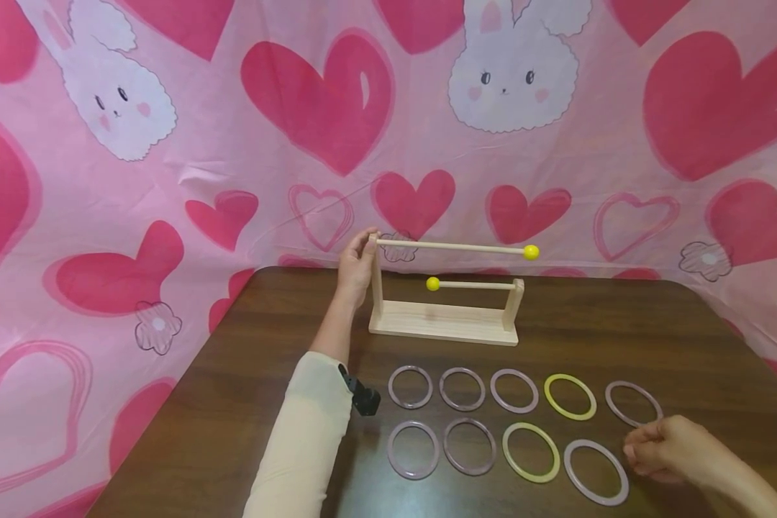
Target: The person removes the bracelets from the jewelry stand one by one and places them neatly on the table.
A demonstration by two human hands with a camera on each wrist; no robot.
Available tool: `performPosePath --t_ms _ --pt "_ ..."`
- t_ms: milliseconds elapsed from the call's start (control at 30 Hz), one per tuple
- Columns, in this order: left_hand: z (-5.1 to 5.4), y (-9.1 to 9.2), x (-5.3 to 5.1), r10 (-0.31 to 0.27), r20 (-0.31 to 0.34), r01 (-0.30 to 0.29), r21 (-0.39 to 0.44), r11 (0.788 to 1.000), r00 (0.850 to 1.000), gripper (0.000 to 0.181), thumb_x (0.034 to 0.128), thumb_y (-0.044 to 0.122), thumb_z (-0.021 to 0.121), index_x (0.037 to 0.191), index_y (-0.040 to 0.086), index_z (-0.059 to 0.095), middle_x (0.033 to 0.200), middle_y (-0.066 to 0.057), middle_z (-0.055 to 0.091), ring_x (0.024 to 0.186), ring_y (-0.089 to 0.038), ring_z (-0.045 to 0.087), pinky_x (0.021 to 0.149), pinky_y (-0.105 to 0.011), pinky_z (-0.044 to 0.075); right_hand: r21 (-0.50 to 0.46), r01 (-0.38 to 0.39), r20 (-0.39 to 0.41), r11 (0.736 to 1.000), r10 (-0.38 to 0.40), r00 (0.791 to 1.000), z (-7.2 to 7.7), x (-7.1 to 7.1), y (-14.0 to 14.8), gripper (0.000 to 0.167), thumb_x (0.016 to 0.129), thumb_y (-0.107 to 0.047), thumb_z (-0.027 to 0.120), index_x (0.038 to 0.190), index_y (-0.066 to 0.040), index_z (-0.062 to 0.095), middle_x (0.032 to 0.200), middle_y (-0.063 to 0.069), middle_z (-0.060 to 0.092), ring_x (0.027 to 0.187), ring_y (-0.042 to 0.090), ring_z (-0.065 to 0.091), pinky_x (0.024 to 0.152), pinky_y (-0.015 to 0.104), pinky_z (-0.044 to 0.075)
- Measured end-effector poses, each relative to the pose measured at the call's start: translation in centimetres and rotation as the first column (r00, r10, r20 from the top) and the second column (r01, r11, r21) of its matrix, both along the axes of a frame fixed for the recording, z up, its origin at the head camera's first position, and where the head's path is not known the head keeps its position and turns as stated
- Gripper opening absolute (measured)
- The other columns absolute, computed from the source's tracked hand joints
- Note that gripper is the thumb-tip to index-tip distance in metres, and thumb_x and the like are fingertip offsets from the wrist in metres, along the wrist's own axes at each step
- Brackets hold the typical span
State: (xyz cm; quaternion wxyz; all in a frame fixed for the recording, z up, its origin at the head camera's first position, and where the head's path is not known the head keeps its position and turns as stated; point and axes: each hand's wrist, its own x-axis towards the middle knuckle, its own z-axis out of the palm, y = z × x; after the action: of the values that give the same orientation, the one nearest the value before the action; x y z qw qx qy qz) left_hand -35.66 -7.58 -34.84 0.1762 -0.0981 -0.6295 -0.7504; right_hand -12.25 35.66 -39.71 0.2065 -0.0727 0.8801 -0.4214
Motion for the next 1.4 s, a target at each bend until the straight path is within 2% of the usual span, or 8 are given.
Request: performPosePath --t_ms 167,367,533,700,800,1000,1200,1400 --pt "-0.1 0.1 -0.1 0.003 -0.002 -0.003 -0.011 1.0 1.0 0.034 0.0939 0.013 0.053 0.123 -0.005 0.052 0.12 -0.017 0.058 0.099 -0.014 0.052 0.088 -0.028 0.043 0.143 0.062 -0.114 0.988 -0.046 0.992 0.1 -0.3 0.1 0.04 0.092 -0.019 0.057 0.109 0.017 0.055 0.091 0.019 0.067 0.075 0.025 0.065 0.061 0.032 0.055" --pt "-0.1 0.1 -0.1 0.006 0.001 -0.006 -0.013 1.0 1.0 0.033 0.0938 0.015 0.053 0.121 -0.004 0.054 0.12 -0.017 0.058 0.1 -0.015 0.052 0.089 -0.029 0.043 0.294 0.126 -0.246 0.947 -0.052 0.968 0.3 -0.7 -0.3 0.047 0.091 -0.024 0.058 0.115 0.016 0.052 0.094 0.022 0.067 0.084 0.037 0.063 0.068 0.05 0.051" --pt "-0.1 0.0 0.0 0.012 0.003 -0.012 -0.008 1.0 1.0 0.032 0.0936 0.014 0.053 0.121 -0.003 0.055 0.119 -0.015 0.059 0.103 -0.016 0.052 0.091 -0.029 0.042 0.366 0.17 -0.33 0.915 -0.044 0.943 0.6 -1.1 -0.7 0.06 0.09 -0.031 0.059 0.121 0.019 0.045 0.103 0.027 0.063 0.095 0.051 0.054 0.071 0.062 0.043" --pt "-0.1 0.0 0.0 0.005 0.004 -0.005 -0.007 1.0 1.0 0.034 0.0936 0.013 0.053 0.123 -0.004 0.053 0.121 -0.016 0.058 0.106 -0.019 0.052 0.093 -0.031 0.042 0.449 0.22 -0.395 0.866 -0.028 0.918 0.9 -1.7 -0.9 0.072 0.089 -0.039 0.059 0.124 0.021 0.038 0.108 0.04 0.053 0.095 0.058 0.048 0.067 0.065 0.042" --pt "-0.1 0.0 0.0 -0.001 0.001 0.001 -0.006 1.0 1.0 0.034 0.0938 0.013 0.052 0.123 -0.005 0.052 0.122 -0.018 0.056 0.107 -0.019 0.051 0.094 -0.031 0.041 0.47 0.243 -0.415 0.848 -0.031 0.909 1.1 -2.1 -1.1 0.077 0.088 -0.042 0.059 0.125 0.021 0.036 0.111 0.044 0.047 0.095 0.06 0.047 0.068 0.066 0.041" --pt "-0.2 -0.1 0.0 -0.009 -0.004 0.009 0.006 1.0 1.0 0.032 0.0938 0.011 0.052 0.122 -0.003 0.054 0.123 -0.019 0.056 0.105 -0.017 0.052 0.093 -0.03 0.041 0.446 0.293 -0.487 0.846 -0.045 0.872 1.6 -3.2 -1.7 0.084 0.085 -0.044 0.063 0.127 0.021 0.032 0.115 0.045 0.043 0.1 0.061 0.042 0.074 0.067 0.037" --pt "-0.1 -0.1 0.2 -0.01 0.0 0.01 0.002 1.0 1.0 0.032 0.094 0.012 0.052 0.123 -0.002 0.054 0.122 -0.016 0.057 0.106 -0.016 0.051 0.093 -0.028 0.041 0.392 0.311 -0.537 0.866 -0.059 0.841 2.4 -4.4 -2.7 0.093 0.083 -0.046 0.064 0.133 0.021 0.022 0.123 0.047 0.033 0.106 0.062 0.035 0.082 0.069 0.032" --pt "0.1 0.0 0.3 -0.01 0.0 0.01 0.0 1.0 1.0 0.032 0.094 0.012 0.052 0.123 -0.001 0.055 0.123 -0.016 0.057 0.106 -0.016 0.051 0.093 -0.028 0.041 0.327 0.316 -0.602 0.891 -0.061 0.796 3.1 -5.9 -3.5 0.094 0.084 -0.044 0.065 0.136 0.018 0.018 0.129 0.044 0.028 0.115 0.06 0.027 0.095 0.07 0.014"
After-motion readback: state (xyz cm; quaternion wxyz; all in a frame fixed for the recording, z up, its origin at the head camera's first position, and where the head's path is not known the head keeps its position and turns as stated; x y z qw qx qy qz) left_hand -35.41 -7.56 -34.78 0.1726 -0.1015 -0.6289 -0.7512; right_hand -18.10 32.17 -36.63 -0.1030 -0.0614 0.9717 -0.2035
